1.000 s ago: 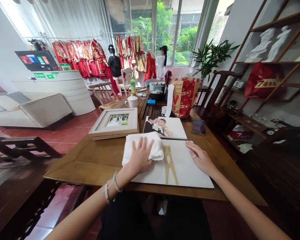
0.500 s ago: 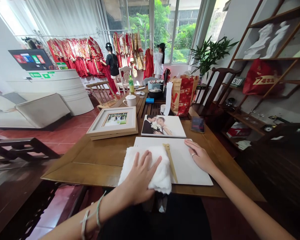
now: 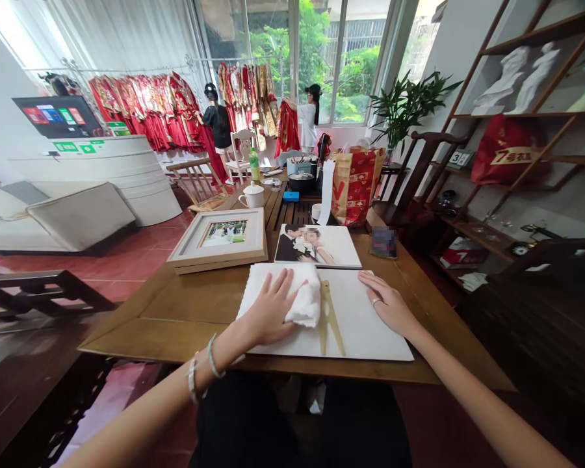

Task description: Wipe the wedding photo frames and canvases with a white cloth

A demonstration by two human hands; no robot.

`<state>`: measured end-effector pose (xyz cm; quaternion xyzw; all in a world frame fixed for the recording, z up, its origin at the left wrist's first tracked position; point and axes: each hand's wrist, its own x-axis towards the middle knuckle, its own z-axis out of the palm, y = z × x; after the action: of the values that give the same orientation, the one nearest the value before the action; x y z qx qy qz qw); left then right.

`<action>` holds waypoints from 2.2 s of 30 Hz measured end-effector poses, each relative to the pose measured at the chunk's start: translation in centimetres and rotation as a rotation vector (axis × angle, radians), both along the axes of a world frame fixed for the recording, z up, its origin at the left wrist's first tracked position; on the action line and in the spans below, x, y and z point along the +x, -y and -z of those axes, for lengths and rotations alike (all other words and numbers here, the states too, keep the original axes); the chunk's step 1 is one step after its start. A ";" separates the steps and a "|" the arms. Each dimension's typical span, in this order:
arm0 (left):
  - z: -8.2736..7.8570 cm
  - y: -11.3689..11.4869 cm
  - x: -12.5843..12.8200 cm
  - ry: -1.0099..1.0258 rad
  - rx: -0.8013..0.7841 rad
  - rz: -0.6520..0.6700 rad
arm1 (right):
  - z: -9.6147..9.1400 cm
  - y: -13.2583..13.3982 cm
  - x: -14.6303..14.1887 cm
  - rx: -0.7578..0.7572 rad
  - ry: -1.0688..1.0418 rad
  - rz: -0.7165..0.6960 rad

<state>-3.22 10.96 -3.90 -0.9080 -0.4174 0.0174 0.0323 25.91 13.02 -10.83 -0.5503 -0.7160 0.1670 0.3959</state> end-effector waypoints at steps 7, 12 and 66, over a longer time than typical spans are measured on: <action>-1.8 7.6 -0.1 -0.091 -0.213 -0.017 | 0.0 0.0 0.0 -0.017 0.011 -0.003; -2.5 7.2 0.0 -0.146 -0.274 -0.007 | -0.1 0.0 0.0 -0.014 0.028 0.001; -2.3 7.4 -0.6 -0.042 -0.280 0.058 | -0.1 0.0 -0.1 -0.014 0.017 0.002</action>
<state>-3.78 3.52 -1.59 -0.9147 -0.3837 0.0934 -0.0855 25.84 13.07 -10.72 -0.5552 -0.7176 0.1667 0.3860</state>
